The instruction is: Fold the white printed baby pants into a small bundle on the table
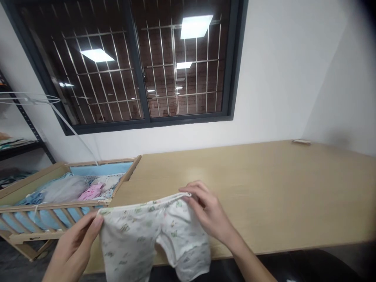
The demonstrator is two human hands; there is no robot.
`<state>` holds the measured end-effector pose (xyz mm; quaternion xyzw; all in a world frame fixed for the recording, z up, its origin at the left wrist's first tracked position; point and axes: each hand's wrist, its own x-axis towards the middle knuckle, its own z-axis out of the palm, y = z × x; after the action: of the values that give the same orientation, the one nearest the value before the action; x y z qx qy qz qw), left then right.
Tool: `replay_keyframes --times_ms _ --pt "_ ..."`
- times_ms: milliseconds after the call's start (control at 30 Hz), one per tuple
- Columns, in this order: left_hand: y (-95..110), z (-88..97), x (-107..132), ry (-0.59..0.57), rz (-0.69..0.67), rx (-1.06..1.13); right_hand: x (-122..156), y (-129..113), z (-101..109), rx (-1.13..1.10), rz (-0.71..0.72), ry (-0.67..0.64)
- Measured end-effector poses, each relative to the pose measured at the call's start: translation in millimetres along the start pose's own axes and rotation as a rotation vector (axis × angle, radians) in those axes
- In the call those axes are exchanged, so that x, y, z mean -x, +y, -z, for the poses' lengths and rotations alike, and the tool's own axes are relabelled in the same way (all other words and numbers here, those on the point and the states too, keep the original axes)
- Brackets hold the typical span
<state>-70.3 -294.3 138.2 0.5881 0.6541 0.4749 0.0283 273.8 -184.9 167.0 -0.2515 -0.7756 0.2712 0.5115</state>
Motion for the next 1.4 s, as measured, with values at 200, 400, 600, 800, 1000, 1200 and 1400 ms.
replay_keyframes --times_ms 200,400,600,800,1000,1200,1400 --pt "6 -73.5 -64 -0.088 -0.201 0.029 -31 68 14 0.223 -0.057 0.049" --pt "-39 -169.4 -96 -0.302 -0.109 -0.211 -39 175 -1 0.430 -0.195 -0.004" --pt "-67 -238.6 -106 -0.330 -0.048 -0.425 -32 245 -19 0.758 -0.338 -0.212" --pt "-85 -280.1 -121 -0.332 -0.004 -0.569 -44 282 -25 0.828 -0.396 -0.252" --pt "-94 -300.7 -148 -0.349 0.032 -0.609 -63 306 -23 0.847 -0.441 -0.242" --pt "-92 -305.2 -166 -0.395 0.066 -0.588 -76 325 -21 0.805 -0.474 -0.233" --pt "-70 -292.8 -159 -0.399 0.107 -0.574 -75 334 -19 0.712 -0.521 -0.192"
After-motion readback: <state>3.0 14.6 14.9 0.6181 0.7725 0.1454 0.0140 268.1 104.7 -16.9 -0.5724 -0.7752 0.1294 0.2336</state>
